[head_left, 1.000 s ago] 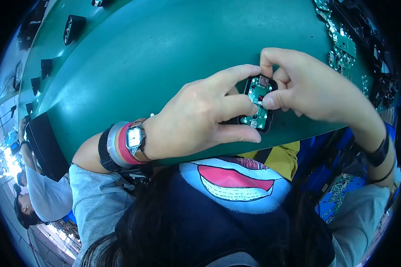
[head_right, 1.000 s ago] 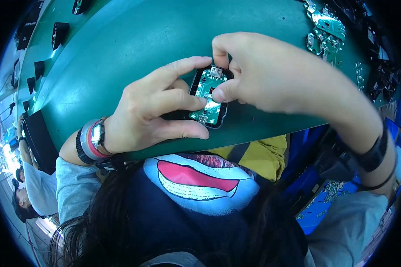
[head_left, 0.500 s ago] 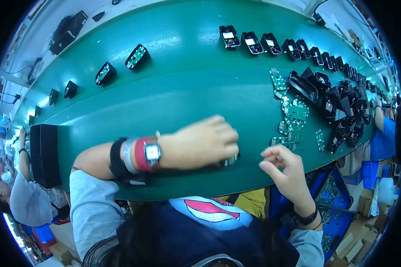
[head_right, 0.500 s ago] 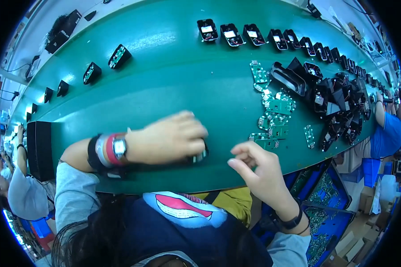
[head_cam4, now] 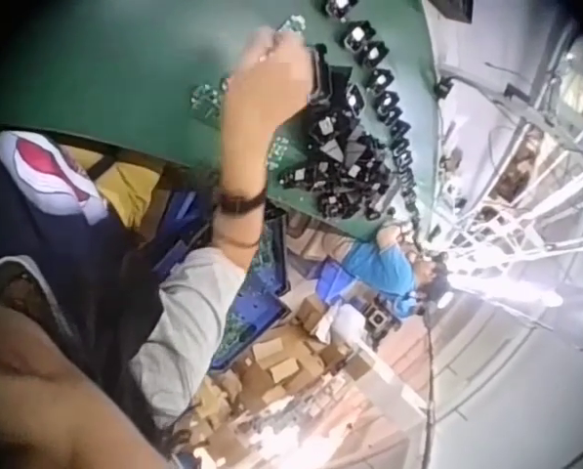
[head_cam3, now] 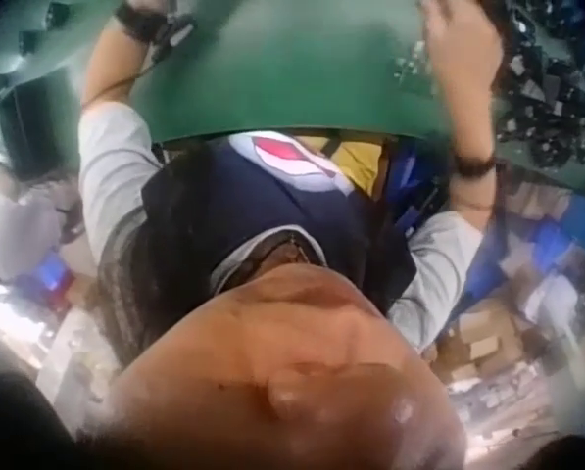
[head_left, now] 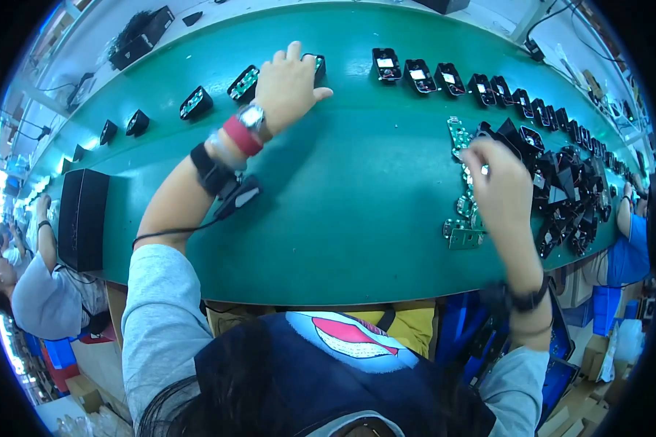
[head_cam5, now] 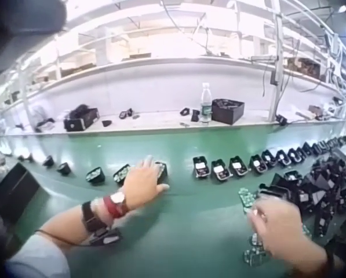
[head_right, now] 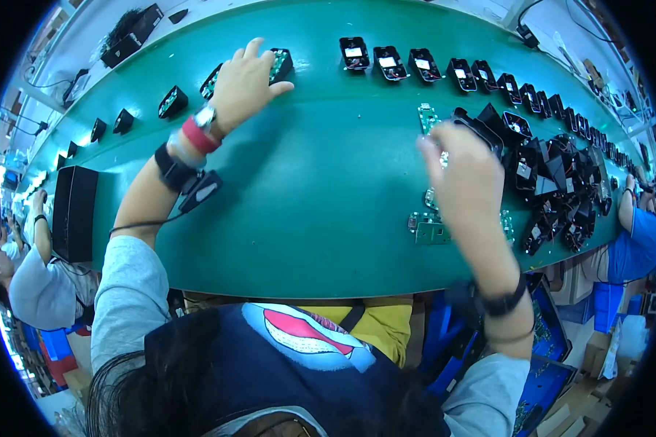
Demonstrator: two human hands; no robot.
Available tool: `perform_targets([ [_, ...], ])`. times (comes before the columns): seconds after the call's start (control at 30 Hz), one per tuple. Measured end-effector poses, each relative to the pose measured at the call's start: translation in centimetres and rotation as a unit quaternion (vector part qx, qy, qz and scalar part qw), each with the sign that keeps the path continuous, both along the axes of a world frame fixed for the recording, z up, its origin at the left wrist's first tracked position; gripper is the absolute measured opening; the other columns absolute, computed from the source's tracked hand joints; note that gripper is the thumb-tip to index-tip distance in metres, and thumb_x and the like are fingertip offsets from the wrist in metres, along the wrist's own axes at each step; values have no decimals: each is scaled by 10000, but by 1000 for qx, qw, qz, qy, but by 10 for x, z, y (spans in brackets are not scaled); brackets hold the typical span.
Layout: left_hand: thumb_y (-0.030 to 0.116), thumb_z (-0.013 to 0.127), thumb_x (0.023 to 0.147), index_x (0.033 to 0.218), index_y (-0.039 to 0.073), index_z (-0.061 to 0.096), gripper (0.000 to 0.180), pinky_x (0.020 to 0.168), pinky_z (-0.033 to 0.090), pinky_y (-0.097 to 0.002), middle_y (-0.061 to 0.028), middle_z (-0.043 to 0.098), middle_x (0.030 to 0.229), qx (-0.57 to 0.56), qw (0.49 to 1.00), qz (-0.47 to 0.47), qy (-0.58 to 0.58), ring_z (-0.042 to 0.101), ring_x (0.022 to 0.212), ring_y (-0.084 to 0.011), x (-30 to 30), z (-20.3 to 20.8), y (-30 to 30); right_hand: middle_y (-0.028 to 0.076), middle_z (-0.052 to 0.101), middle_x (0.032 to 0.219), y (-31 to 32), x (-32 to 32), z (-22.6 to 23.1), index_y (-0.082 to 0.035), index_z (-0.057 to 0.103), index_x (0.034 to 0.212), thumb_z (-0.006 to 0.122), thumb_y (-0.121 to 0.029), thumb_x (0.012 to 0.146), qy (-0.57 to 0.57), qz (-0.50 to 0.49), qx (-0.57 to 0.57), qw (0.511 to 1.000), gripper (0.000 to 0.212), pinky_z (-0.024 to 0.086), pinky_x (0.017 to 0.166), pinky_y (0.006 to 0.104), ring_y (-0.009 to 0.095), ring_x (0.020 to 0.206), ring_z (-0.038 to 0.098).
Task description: The person assembles electronic devices by connecting a wire to a circuit board and pressing the board into a plastic housing. After completing each unit, they place it on the green conveyor belt and reach into a box for more housings.
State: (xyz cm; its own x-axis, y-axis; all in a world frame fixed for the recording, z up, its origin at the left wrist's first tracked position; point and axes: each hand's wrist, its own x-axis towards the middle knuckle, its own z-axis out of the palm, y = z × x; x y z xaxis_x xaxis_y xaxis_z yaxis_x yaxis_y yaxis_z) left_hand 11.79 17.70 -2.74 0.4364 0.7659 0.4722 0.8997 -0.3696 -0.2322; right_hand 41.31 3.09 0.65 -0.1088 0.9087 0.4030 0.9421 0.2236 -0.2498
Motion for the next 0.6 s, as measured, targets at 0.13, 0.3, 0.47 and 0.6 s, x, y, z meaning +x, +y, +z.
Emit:
perform_targets([
  [0.13, 266, 668, 808, 896, 33, 589, 262, 789, 510, -421, -158, 568, 1071, -134, 943, -256, -166, 584, 958, -330, 22, -6, -86, 142, 617, 788, 55, 31, -55, -55, 610, 963, 590, -387, 888, -203, -111, -62, 971, 341, 502, 643, 416, 323, 742, 639],
  [0.3, 208, 676, 820, 853, 83, 581, 160, 776, 505, -375, -69, 590, 1077, -320, 852, -350, -222, 560, 936, -270, 5, -35, -134, 152, 600, 735, 57, 17, -50, -34, 622, 857, 565, -244, 895, -215, -75, -38, 973, 221, 508, 614, 436, 334, 711, 636],
  [0.47, 176, 696, 832, 1015, 67, 588, 239, 746, 515, -331, -79, 594, 1131, -485, 743, -295, -356, 607, 883, -226, -2, -39, -123, 172, 592, 847, 49, 23, -37, -5, 584, 821, 532, -135, 887, -237, -123, -29, 963, 155, 504, 637, 451, 363, 739, 622],
  [0.6, 243, 586, 932, 1235, 36, 507, 375, 765, 536, -320, -117, 579, 1203, -557, 584, -221, -548, 635, 885, -206, 2, -32, -126, 153, 537, 859, 16, -14, -2, -15, 603, 853, 568, -56, 851, -31, -1, -19, 999, 54, 502, 618, 395, 323, 734, 602],
])
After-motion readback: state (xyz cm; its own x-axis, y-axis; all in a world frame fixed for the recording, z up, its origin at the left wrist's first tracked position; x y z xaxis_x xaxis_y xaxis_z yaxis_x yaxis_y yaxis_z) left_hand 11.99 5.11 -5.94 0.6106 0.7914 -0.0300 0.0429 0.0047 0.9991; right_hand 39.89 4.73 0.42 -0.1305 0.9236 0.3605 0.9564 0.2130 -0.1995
